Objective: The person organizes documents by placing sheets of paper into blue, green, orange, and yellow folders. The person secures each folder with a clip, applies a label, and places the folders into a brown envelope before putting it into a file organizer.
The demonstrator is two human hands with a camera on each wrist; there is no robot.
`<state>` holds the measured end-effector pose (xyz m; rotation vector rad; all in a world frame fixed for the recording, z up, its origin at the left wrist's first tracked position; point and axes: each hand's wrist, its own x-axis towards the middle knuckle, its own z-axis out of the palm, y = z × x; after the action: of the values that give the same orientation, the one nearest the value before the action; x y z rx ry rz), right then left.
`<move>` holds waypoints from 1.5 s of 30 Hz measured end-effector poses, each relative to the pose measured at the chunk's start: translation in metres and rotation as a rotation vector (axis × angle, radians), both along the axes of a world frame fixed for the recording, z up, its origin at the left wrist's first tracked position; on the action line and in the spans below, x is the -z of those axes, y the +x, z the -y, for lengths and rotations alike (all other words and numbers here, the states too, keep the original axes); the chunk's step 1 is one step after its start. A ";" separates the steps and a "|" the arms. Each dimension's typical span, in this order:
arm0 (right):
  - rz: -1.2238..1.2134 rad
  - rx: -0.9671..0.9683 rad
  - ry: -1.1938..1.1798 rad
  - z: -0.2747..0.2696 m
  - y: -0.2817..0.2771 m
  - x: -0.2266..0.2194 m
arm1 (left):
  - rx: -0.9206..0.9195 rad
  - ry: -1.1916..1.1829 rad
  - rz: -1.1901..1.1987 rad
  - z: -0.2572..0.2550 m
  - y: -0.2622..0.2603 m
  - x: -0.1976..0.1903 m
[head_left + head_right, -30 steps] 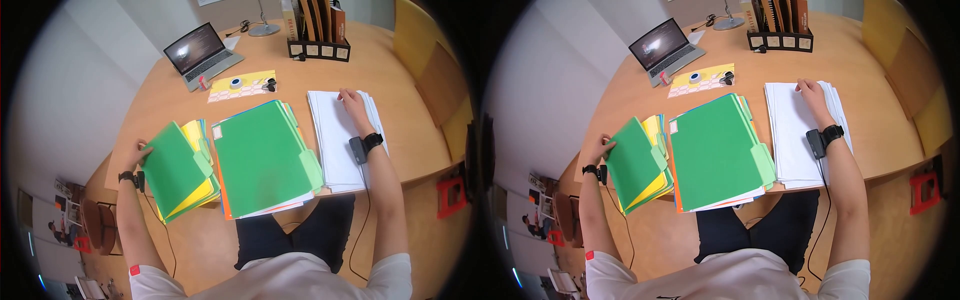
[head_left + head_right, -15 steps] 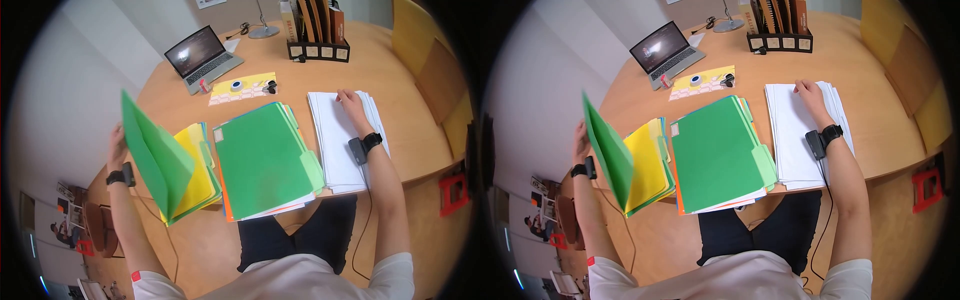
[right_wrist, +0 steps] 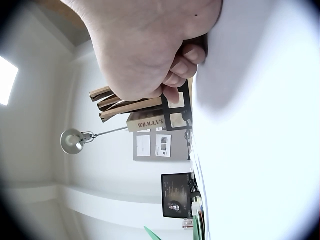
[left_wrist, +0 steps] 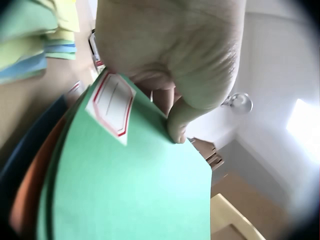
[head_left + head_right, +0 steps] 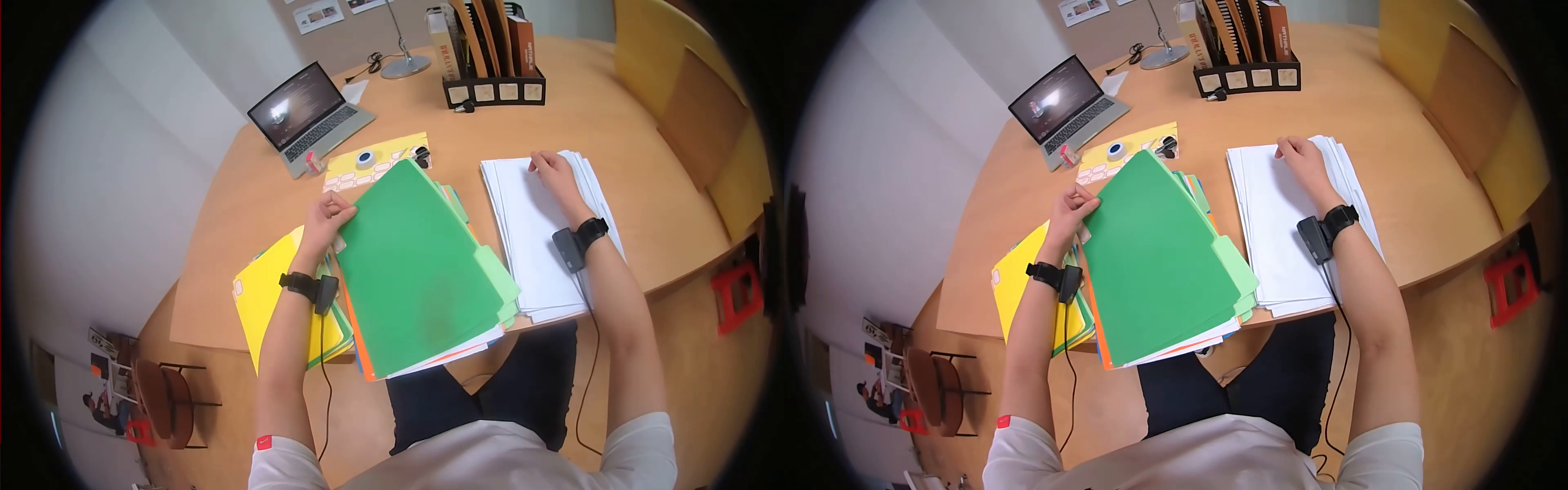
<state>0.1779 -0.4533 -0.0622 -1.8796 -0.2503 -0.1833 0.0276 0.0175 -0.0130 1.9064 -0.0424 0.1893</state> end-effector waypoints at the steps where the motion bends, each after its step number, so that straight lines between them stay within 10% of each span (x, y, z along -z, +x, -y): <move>1: -0.007 -0.008 -0.002 0.001 -0.001 -0.001 | -0.009 -0.035 0.022 0.003 0.001 0.005; 22: -0.044 0.006 0.009 -0.003 -0.006 -0.006 | -0.161 -0.203 -0.003 0.008 -0.007 0.010; 34: -0.040 0.022 -0.048 -0.002 -0.002 -0.004 | 0.157 -0.645 0.269 -0.017 -0.010 0.017; 40: 0.205 0.047 -0.660 -0.002 -0.042 -0.064 | 0.383 -0.581 0.692 -0.042 0.018 0.047; 45: -0.148 0.125 -1.278 0.042 -0.068 -0.111 | 0.407 -0.632 0.618 -0.038 0.010 0.031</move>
<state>0.1097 -0.4953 0.0490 -3.1641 -0.1439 0.0722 0.0375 0.0556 -0.0444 1.1240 -0.6986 0.4477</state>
